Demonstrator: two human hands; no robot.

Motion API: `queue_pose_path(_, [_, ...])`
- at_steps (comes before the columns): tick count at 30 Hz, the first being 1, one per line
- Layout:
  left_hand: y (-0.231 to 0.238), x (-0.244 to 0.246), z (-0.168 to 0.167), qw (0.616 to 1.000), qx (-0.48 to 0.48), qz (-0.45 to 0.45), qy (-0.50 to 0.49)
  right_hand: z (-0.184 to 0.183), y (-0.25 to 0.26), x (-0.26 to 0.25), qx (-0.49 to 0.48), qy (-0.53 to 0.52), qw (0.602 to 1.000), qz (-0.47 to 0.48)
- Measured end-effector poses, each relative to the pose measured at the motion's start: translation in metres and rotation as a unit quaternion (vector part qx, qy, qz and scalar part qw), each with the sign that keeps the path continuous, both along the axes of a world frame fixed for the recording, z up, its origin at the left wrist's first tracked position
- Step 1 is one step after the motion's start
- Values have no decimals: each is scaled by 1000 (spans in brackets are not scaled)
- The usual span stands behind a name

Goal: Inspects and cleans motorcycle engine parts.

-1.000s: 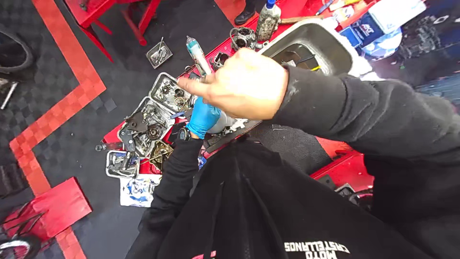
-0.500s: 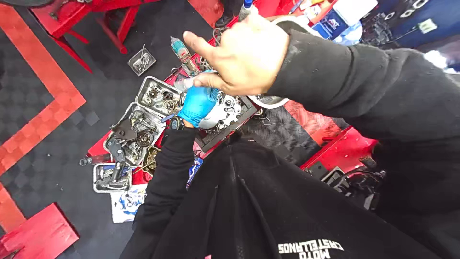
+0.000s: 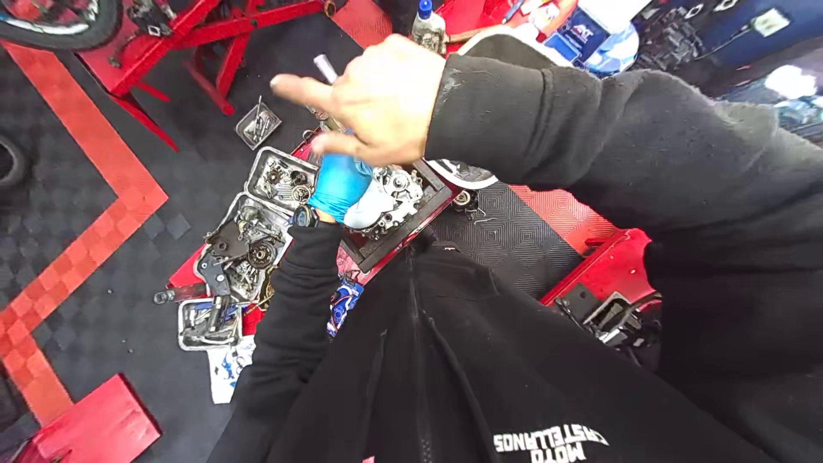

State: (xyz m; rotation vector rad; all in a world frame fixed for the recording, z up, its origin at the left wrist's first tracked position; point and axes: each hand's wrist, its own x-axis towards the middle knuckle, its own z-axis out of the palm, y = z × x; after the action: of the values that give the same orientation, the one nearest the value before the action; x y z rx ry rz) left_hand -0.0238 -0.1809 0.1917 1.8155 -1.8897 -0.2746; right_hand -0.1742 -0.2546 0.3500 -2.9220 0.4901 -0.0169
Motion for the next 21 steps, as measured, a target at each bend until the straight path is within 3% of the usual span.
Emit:
queue_pose_path(2, [-4, -2, 3, 1000, 10, -6, 13, 1, -3, -5, -60, 42, 996, -48])
queue_pose_path(4, [-2, -4, 2, 999, 13, 9, 38, 9, 5, -8, -23, 41, 998, -45])
queue_pose_path(6, [1, -3, -1, 998, 19, 21, 55, 9, 2, -7, 67, 5, 997, 34])
queue_pose_path(8, [-1, -5, 2, 999, 8, 12, 51, 3, -11, -4, 90, -2, 992, 90])
queue_pose_path(12, [-8, -6, 12, 999, -3, -12, 41, 2, -17, -4, -68, 97, 993, 13])
queue_pose_path(14, [-7, -6, 17, 998, 5, 4, 70, 4, -11, -8, -95, 122, 988, -11])
queue_pose_path(18, [4, 3, 7, 999, -1, 4, 46, 0, 0, -12, 64, 59, 994, 66])
queue_pose_path(21, [7, -4, -9, 999, -12, 0, 48, -6, -3, 3, 62, 18, 992, 105])
